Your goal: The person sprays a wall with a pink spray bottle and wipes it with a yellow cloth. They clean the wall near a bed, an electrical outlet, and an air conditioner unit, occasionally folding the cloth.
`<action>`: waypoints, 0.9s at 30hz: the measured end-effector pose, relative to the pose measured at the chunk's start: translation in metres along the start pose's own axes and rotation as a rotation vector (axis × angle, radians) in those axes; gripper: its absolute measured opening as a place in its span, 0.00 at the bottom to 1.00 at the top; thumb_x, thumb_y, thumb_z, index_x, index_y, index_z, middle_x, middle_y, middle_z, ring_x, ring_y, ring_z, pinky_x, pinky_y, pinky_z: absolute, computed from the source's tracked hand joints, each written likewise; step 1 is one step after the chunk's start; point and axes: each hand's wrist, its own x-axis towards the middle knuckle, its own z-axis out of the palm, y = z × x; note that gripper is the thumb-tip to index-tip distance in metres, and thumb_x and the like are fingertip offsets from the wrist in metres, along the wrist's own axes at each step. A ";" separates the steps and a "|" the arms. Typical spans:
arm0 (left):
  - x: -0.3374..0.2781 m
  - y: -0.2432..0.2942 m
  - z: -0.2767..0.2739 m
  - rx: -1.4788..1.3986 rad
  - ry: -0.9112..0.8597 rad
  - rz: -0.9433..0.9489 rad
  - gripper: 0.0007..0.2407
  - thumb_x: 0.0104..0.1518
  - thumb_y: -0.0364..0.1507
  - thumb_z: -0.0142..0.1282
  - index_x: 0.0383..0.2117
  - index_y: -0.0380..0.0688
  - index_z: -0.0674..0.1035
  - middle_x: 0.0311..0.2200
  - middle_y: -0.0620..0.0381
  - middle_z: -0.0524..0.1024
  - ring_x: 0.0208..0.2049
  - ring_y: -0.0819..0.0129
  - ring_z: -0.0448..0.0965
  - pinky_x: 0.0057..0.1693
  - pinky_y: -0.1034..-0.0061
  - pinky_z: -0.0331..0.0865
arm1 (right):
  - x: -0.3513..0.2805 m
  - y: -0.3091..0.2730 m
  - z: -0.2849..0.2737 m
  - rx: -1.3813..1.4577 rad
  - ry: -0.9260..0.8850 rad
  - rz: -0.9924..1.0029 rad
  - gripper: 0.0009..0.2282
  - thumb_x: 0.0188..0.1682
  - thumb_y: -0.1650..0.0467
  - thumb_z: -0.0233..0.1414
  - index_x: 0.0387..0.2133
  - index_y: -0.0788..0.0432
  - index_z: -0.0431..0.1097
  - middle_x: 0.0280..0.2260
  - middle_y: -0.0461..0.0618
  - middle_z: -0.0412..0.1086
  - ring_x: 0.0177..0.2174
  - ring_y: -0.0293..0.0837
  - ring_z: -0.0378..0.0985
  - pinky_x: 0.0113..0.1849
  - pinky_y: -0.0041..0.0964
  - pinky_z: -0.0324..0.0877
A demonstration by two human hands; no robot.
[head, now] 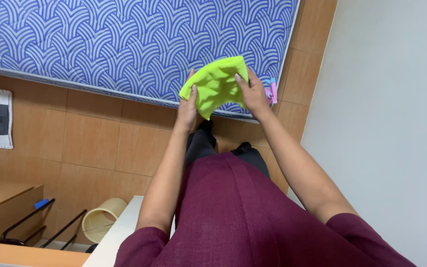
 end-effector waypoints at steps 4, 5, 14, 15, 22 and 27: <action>0.004 -0.004 0.032 0.011 0.042 0.111 0.32 0.69 0.47 0.37 0.74 0.47 0.43 0.74 0.50 0.49 0.73 0.59 0.53 0.73 0.69 0.51 | -0.030 -0.013 0.054 -0.412 0.066 -0.424 0.22 0.60 0.72 0.46 0.68 0.60 0.54 0.67 0.56 0.60 0.66 0.50 0.62 0.65 0.45 0.57; 0.004 -0.011 0.034 0.013 0.039 0.105 0.32 0.69 0.47 0.37 0.74 0.47 0.43 0.74 0.50 0.49 0.73 0.59 0.53 0.73 0.69 0.51 | -0.034 -0.009 0.061 -0.410 0.072 -0.421 0.22 0.60 0.72 0.46 0.68 0.60 0.54 0.67 0.56 0.60 0.66 0.50 0.62 0.65 0.45 0.57; 0.001 -0.013 0.014 -0.120 -0.184 -0.014 0.30 0.65 0.31 0.54 0.70 0.37 0.53 0.68 0.47 0.58 0.68 0.58 0.60 0.70 0.62 0.57 | -0.049 -0.012 0.077 -0.517 -0.153 -0.420 0.25 0.62 0.72 0.38 0.74 0.59 0.44 0.75 0.57 0.38 0.74 0.61 0.29 0.72 0.52 0.33; 0.004 -0.004 0.016 -0.198 -0.093 -0.041 0.25 0.68 0.34 0.49 0.68 0.35 0.59 0.65 0.45 0.63 0.65 0.57 0.64 0.69 0.61 0.60 | -0.047 -0.015 0.072 -0.501 -0.217 -0.416 0.25 0.63 0.71 0.39 0.73 0.61 0.43 0.75 0.59 0.38 0.74 0.62 0.29 0.71 0.52 0.33; 0.018 0.047 -0.001 -0.527 -0.210 -0.238 0.25 0.71 0.44 0.36 0.64 0.37 0.67 0.60 0.47 0.72 0.61 0.56 0.72 0.67 0.60 0.65 | -0.032 -0.046 0.027 -0.372 -0.168 -0.162 0.37 0.48 0.63 0.61 0.66 0.67 0.49 0.59 0.61 0.62 0.61 0.55 0.62 0.60 0.46 0.57; 0.012 0.031 0.019 -0.399 -0.130 -0.226 0.23 0.67 0.41 0.48 0.61 0.34 0.70 0.56 0.45 0.73 0.58 0.56 0.74 0.64 0.62 0.67 | -0.034 -0.037 0.025 -0.001 -0.267 0.119 0.23 0.53 0.64 0.58 0.57 0.66 0.65 0.48 0.51 0.74 0.47 0.40 0.76 0.49 0.36 0.72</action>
